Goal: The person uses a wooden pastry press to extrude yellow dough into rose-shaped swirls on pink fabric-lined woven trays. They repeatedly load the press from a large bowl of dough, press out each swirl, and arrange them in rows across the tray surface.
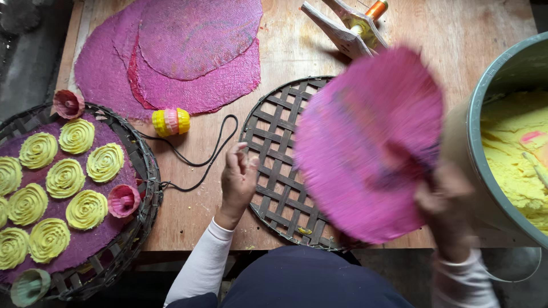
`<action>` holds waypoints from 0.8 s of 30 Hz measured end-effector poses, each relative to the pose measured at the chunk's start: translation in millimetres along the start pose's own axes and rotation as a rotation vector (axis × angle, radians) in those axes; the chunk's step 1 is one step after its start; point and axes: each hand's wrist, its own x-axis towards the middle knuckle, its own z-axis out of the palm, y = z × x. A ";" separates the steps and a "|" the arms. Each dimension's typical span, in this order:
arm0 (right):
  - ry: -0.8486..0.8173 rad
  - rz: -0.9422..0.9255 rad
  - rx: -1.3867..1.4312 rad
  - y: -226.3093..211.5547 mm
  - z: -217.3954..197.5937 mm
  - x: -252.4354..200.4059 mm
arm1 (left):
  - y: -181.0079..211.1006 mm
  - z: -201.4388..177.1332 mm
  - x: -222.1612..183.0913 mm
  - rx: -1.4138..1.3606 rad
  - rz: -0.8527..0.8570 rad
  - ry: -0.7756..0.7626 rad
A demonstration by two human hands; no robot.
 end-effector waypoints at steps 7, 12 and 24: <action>0.067 -0.644 -0.238 -69.8 -88.1 41.3 | 37.8 -6.6 7.7 -0.533 -0.093 -0.225; -0.123 -0.733 -0.223 -71.0 -33.0 34.0 | 19.9 -19.8 4.9 -0.823 -0.352 -0.205; -0.367 -0.647 0.002 -25.6 79.4 -50.5 | -23.9 -6.8 -28.1 -0.069 -0.315 -0.102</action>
